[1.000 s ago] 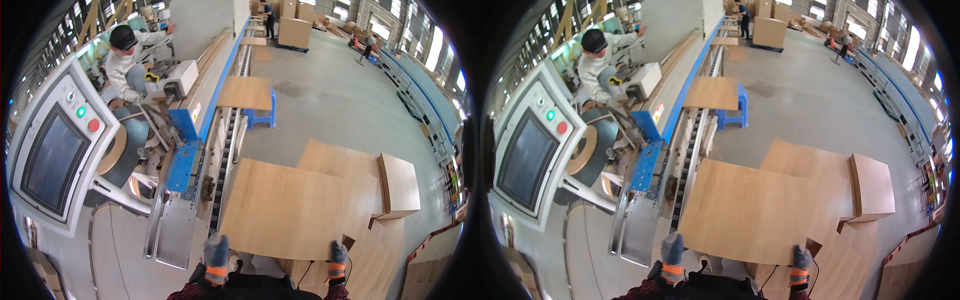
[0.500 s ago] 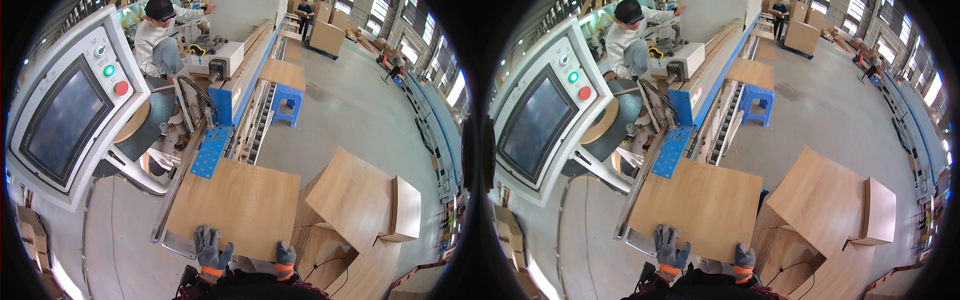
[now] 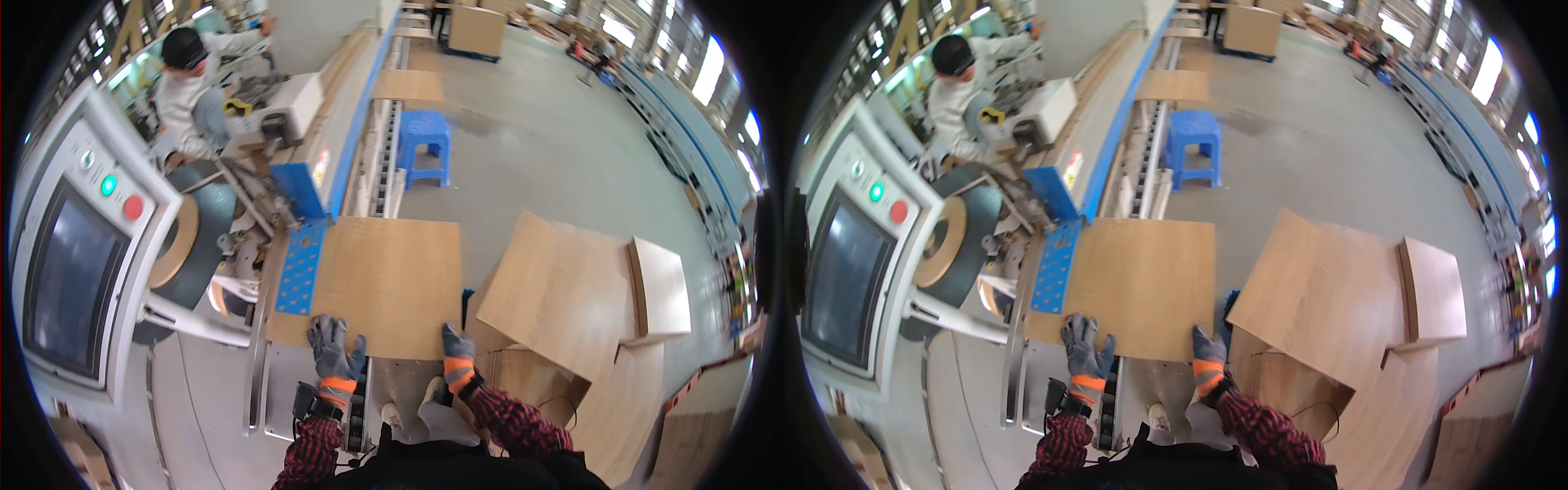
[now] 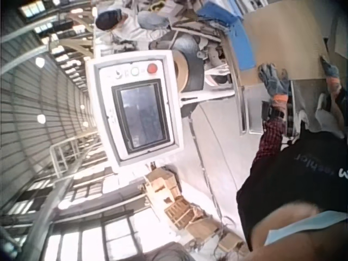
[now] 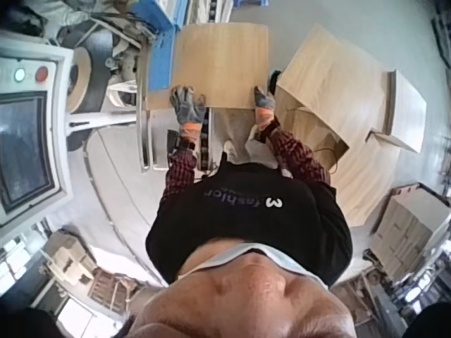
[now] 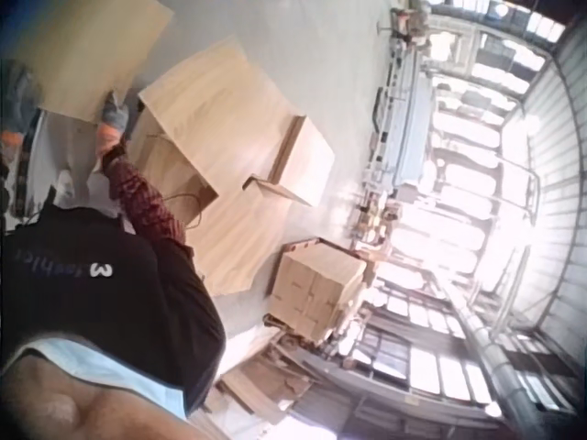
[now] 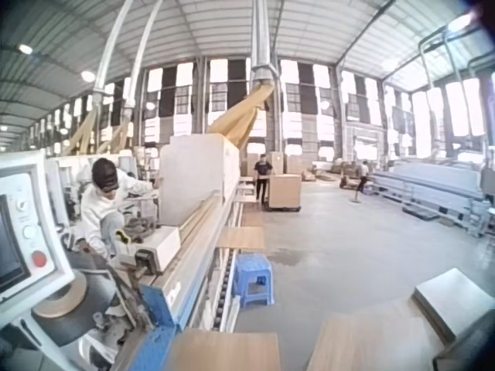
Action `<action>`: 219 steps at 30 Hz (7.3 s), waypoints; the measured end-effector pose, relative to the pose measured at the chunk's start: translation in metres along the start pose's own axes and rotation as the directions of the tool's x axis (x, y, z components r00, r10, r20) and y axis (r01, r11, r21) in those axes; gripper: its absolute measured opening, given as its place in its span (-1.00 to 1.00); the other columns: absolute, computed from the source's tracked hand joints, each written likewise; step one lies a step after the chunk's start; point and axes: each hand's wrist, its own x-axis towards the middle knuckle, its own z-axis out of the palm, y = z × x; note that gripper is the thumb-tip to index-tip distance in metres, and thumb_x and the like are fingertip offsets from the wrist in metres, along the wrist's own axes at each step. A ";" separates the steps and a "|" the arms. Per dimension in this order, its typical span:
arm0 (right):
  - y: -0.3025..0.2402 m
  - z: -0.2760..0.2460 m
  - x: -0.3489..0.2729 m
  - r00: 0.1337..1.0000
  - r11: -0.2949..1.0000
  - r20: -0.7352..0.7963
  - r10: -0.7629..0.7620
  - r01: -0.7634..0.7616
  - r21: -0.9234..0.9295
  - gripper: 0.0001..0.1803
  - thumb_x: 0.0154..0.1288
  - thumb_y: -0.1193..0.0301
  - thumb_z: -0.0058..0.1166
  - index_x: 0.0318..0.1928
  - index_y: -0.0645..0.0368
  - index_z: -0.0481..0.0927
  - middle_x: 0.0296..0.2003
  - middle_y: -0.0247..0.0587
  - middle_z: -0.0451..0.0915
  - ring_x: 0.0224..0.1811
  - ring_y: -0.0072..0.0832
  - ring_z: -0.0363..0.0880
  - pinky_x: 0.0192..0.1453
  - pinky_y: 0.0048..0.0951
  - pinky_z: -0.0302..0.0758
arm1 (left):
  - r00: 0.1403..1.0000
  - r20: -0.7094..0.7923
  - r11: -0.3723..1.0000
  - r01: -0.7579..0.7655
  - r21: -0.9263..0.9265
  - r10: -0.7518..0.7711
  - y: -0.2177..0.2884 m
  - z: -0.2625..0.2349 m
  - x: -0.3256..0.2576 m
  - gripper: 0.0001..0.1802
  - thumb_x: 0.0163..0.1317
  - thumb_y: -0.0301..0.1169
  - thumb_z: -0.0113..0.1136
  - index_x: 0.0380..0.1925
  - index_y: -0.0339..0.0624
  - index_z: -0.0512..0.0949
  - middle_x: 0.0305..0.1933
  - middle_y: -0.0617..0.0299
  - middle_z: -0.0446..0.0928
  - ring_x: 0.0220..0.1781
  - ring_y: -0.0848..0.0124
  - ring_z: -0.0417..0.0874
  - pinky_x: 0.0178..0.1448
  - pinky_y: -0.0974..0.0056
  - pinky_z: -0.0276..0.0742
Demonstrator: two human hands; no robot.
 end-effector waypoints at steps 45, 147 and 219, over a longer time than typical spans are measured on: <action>0.015 -0.119 -0.095 0.996 0.942 0.068 0.056 -0.031 -0.333 -0.71 0.16 0.24 0.12 -0.39 0.26 0.59 -0.52 -0.36 0.57 -0.49 -0.64 0.46 -0.42 -0.51 0.40 | 0.887 -0.093 0.845 0.459 0.276 -0.451 0.017 -0.106 -0.142 -0.30 -0.01 -0.01 0.07 0.03 -0.32 0.37 0.22 -0.24 0.17 0.26 -0.19 0.11 0.32 -0.05 0.00; 0.004 -0.055 -0.119 0.999 0.768 -0.031 0.042 -0.052 -0.638 -0.54 0.10 0.08 0.11 -0.38 0.33 0.54 -0.54 -0.07 0.57 -0.49 -0.42 0.52 -0.41 -0.35 0.38 | 0.993 0.105 0.999 0.046 -0.005 -0.045 0.024 -0.078 -0.135 -0.45 0.01 -0.01 0.07 -0.20 -0.29 0.45 0.02 -0.19 0.33 0.15 -0.15 0.25 0.28 -0.10 0.07; 0.013 -0.057 -0.086 0.999 0.697 0.034 0.019 0.011 -0.717 -0.42 0.14 -0.02 0.01 -0.43 0.38 0.54 -0.59 0.03 0.54 -0.52 -0.29 0.52 -0.42 -0.29 0.38 | 0.997 0.033 0.987 0.070 -0.142 -0.066 0.006 -0.059 -0.096 -0.60 0.03 -0.14 0.11 -0.28 -0.26 0.54 0.00 -0.10 0.36 0.13 -0.09 0.29 0.24 -0.05 0.15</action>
